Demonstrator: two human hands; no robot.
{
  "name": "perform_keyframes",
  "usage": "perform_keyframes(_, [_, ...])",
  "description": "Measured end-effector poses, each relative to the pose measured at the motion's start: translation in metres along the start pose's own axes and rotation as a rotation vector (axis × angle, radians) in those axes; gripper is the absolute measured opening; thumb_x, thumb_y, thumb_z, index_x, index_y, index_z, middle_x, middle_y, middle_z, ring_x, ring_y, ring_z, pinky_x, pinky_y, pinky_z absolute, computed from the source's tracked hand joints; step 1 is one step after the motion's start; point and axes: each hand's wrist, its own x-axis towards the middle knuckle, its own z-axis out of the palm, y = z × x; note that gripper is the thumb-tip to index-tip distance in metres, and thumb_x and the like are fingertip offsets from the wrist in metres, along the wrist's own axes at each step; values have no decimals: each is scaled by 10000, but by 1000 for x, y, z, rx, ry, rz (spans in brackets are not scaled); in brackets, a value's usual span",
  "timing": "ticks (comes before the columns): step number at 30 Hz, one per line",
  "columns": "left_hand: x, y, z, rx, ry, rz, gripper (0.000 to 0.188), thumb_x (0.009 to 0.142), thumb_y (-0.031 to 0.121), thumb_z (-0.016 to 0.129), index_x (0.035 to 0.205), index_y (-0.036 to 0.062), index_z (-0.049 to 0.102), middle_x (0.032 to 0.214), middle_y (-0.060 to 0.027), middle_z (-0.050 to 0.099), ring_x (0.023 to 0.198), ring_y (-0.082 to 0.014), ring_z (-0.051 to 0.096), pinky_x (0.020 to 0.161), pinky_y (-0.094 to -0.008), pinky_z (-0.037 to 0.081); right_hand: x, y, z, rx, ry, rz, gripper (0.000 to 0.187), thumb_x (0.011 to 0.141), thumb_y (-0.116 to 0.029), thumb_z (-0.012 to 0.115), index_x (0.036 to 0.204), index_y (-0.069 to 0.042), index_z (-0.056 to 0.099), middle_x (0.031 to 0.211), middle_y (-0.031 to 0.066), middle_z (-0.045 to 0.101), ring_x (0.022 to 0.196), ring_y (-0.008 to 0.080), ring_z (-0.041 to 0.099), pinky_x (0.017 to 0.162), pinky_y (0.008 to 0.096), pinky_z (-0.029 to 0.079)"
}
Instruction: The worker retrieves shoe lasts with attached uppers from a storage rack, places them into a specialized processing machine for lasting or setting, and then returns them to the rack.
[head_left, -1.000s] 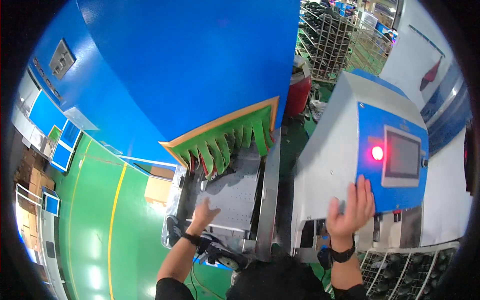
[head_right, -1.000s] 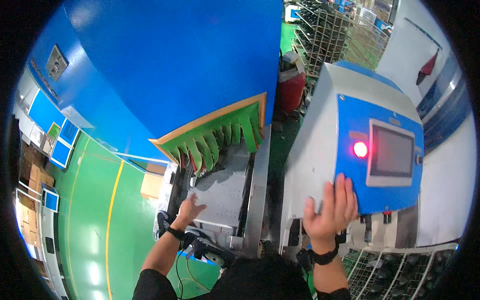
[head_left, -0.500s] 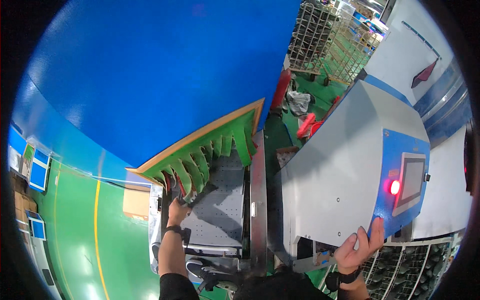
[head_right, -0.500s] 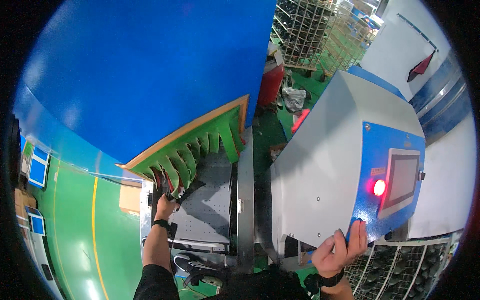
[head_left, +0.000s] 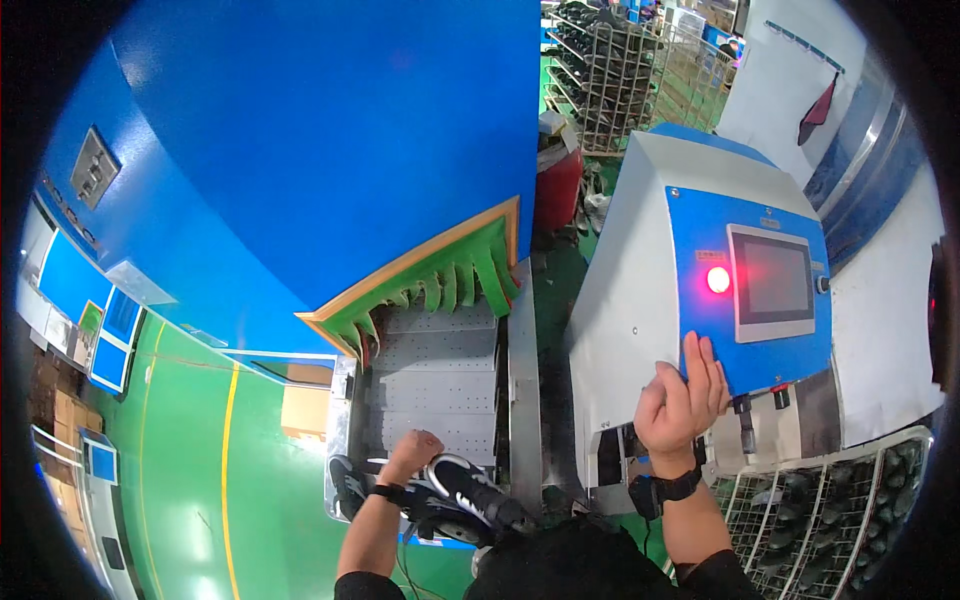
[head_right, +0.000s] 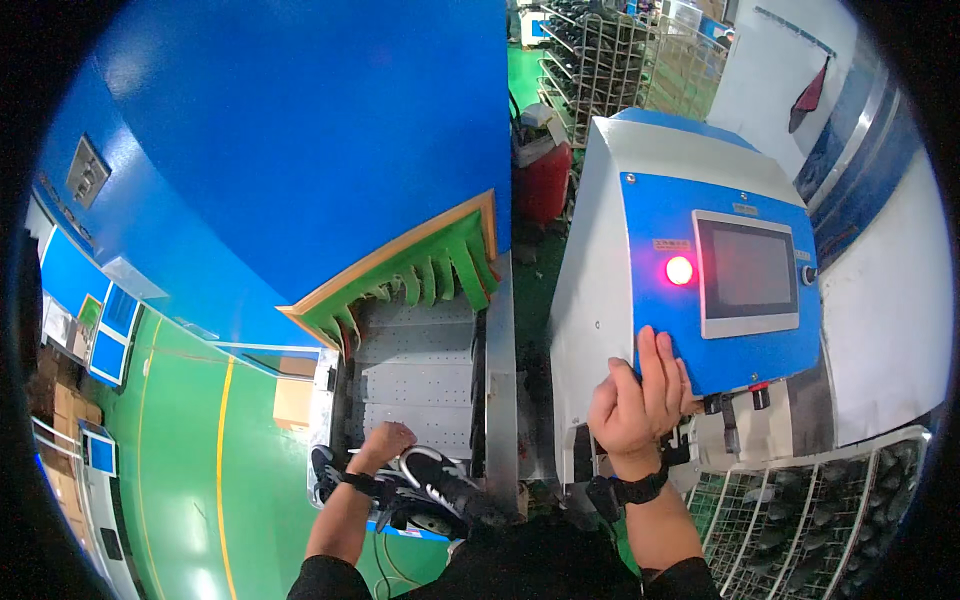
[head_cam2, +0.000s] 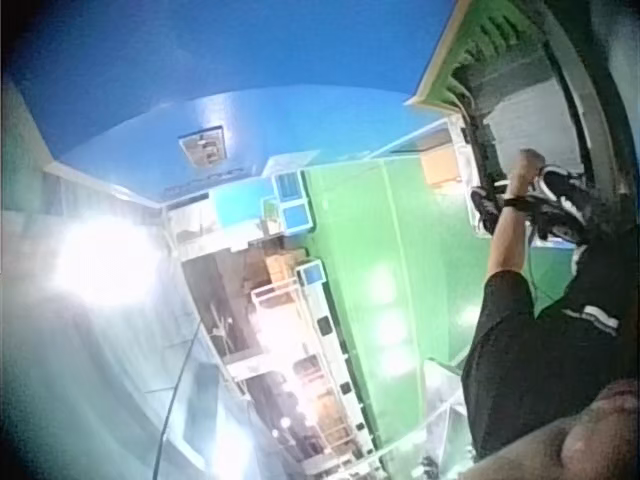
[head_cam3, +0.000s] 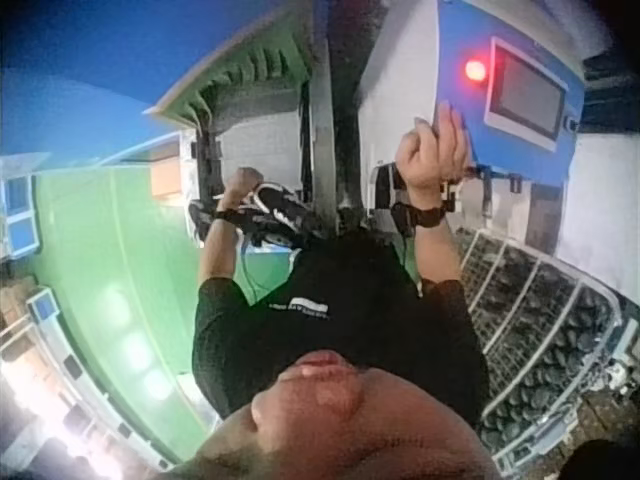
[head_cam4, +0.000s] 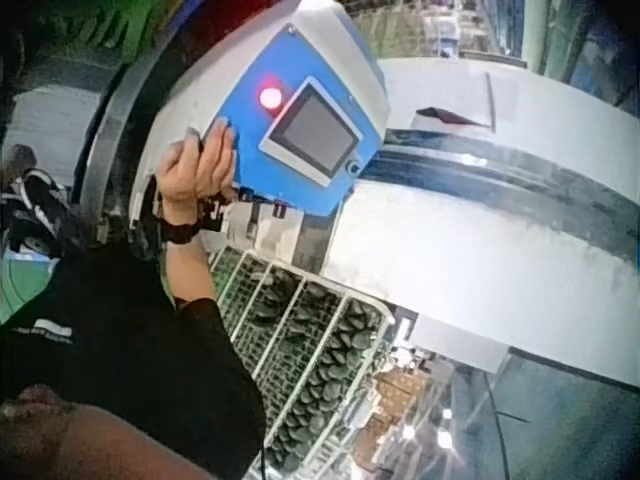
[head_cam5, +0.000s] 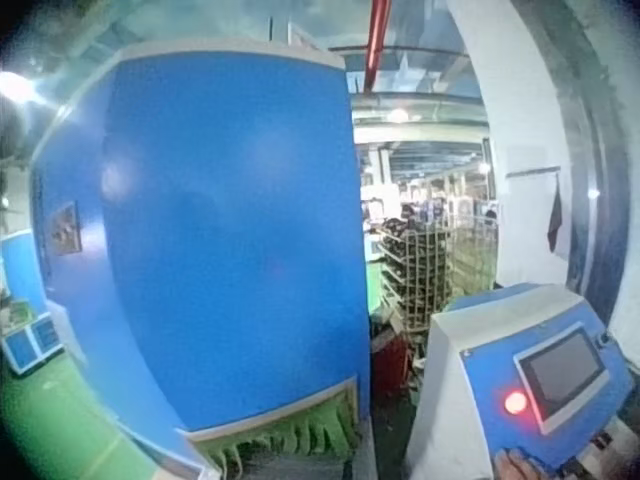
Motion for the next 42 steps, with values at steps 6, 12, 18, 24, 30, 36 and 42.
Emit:
perform_keyframes(6, [2, 40, 105, 96, 381, -298, 751, 854, 504, 748, 1398, 18, 568, 1489, -312, 444, 1347, -417, 477, 1123, -449, 409, -2, 13, -6, 34, -6, -4, 164, 784, -62, 619, 888, -104, 738, 1315, 185, 676, 1276, 334, 607, 1106, 438, 375])
perform_keyframes(12, [-6, 34, 96, 136, 360, -43, 548, 883, 300, 659, 1417, 195, 598, 1527, -255, 427, 1352, -478, 451, 1130, -511, 404, 3, -5, 0, 96, 42, 10, 164, 775, -64, 625, 877, -121, 741, 1322, 171, 677, 1278, 324, 605, 1115, 425, 362])
perform_keyframes(18, [5, 74, 106, 324, 34, 161, 351, 897, 355, 590, 1172, 205, 747, 1429, -100, 589, 1376, -402, 473, 1182, -553, 287, -1, -1, 5, 55, 37, 5, 139, 789, -89, 616, 852, -129, 734, 1317, 171, 679, 1286, 320, 599, 1113, 424, 354])
perform_keyframes(24, [-14, 135, 120, 619, -50, 381, 439, 854, 492, 622, 1086, 148, 764, 1153, -44, 713, 1204, -250, 603, 1083, -485, 381, -4, 8, 3, -22, 12, -37, 164, 810, -105, 600, 910, -134, 728, 1327, 185, 667, 1287, 332, 589, 1116, 439, 351])
perform_keyframes(30, [-38, 112, 116, 725, -45, 215, 325, 826, 378, 629, 983, 121, 751, 986, -79, 688, 1054, -313, 651, 884, -485, 531, -10, 7, 4, -47, -32, -49, 158, 826, -102, 589, 933, -117, 703, 1341, 218, 645, 1288, 370, 574, 1121, 463, 345])
perform_keyframes(36, [-29, 109, 96, 594, -165, 295, 396, 936, 435, 614, 1091, 97, 751, 1002, -152, 689, 1008, -381, 655, 870, -498, 536, -8, 6, 3, -72, -80, -54, 131, 847, -63, 592, 939, -104, 676, 1378, 243, 604, 1325, 386, 535, 1123, 493, 335])
perform_keyframes(42, [113, 137, -5, -128, -139, -109, 386, 1013, 316, 560, 1256, 41, 681, 1183, -120, 729, 1078, -239, 680, 972, -403, 517, -13, 7, -11, -163, -229, -13, 61, 898, -61, 583, 956, -62, 603, 1397, 303, 538, 1311, 481, 495, 1092, 572, 355])
